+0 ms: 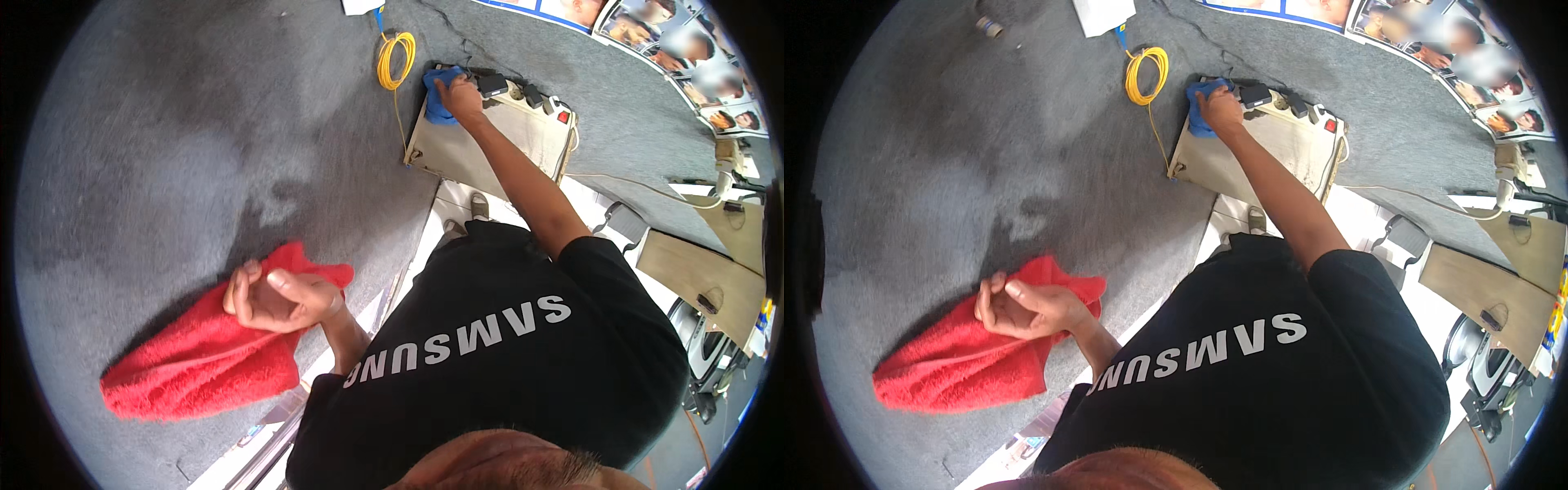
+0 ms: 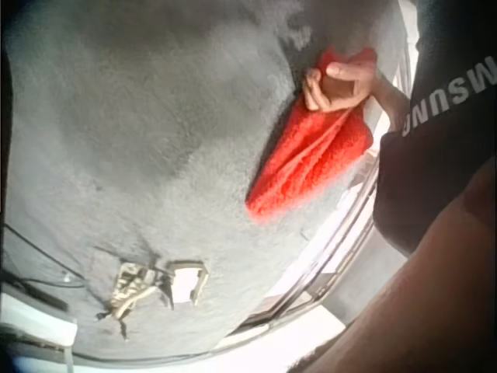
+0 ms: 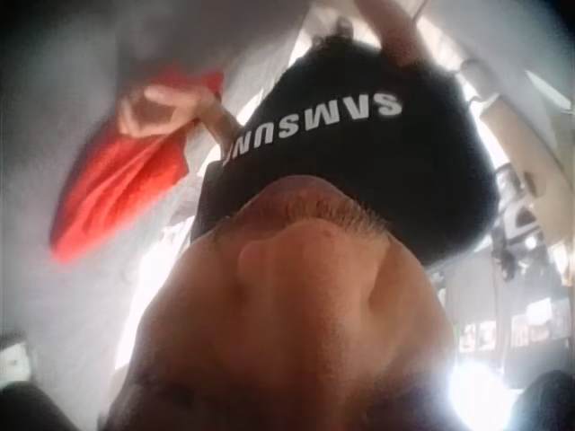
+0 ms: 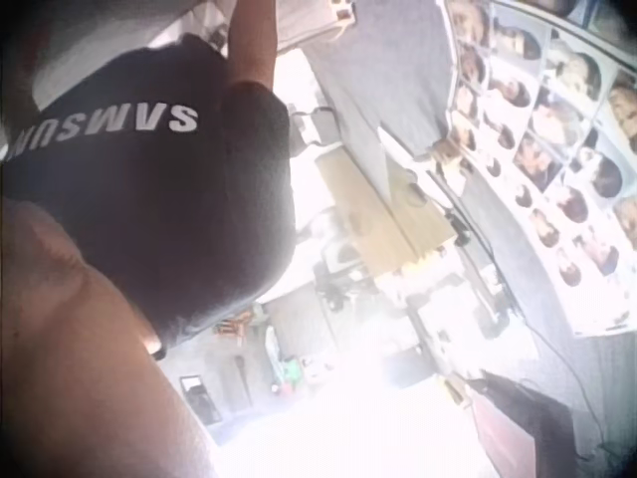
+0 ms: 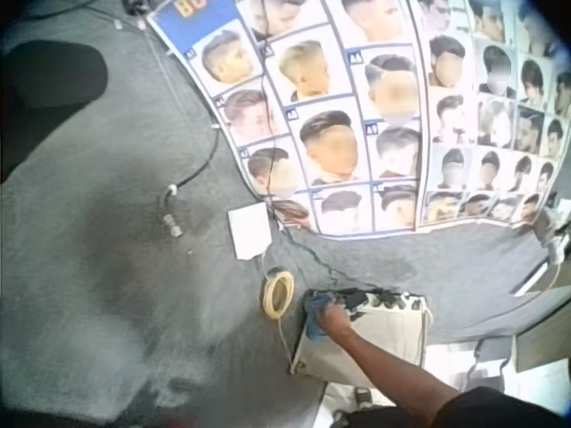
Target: The person cleans a shelf and the electronic devices placed on it by wiping them with a cloth.
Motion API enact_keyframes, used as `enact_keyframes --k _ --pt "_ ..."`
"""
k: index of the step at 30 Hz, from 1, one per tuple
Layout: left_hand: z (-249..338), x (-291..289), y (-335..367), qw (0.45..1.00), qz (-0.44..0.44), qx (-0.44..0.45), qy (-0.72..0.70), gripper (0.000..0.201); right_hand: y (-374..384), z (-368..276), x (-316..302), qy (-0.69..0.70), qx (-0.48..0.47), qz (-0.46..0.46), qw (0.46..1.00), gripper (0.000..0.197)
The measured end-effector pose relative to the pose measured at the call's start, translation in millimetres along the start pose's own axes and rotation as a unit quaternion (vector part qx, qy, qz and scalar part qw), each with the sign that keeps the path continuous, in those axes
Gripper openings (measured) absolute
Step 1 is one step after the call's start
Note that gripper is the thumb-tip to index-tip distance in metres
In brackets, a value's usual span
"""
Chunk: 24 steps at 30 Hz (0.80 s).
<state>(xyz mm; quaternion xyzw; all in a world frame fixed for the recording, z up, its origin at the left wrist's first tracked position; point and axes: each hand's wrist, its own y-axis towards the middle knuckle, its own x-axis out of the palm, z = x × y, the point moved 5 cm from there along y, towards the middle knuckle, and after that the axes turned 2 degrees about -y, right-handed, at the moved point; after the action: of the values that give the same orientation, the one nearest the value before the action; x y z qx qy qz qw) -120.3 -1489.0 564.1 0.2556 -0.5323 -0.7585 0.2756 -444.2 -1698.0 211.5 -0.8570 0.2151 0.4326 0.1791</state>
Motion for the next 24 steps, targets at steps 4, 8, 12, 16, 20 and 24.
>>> enact_keyframes --k 4,8,12,16,20,24 --pt "-13 4 -7 0.996 0.027 0.055 0.059 0.018 12 -10 15 -0.065 -0.042 -0.015 0.997 0.074" --pt "-23 18 -4 0.983 0.072 0.139 0.094 0.016 24 -7 17 -0.074 -0.059 0.011 0.995 0.062" --pt "-29 26 -12 0.960 0.055 0.234 0.145 0.018 23 -4 10 -0.033 -0.038 0.029 0.998 0.051" --pt "-27 32 -9 0.942 0.040 0.301 0.142 0.020 33 -2 37 -0.079 -0.056 0.002 0.995 0.053" --pt "-30 40 -13 0.941 0.030 0.315 0.124 0.020 45 0 60 -0.101 -0.017 -0.023 0.994 0.059" --pt "-32 37 -17 0.941 0.027 0.316 0.115 0.020 31 -8 43 -0.067 -0.025 -0.017 0.997 0.059"
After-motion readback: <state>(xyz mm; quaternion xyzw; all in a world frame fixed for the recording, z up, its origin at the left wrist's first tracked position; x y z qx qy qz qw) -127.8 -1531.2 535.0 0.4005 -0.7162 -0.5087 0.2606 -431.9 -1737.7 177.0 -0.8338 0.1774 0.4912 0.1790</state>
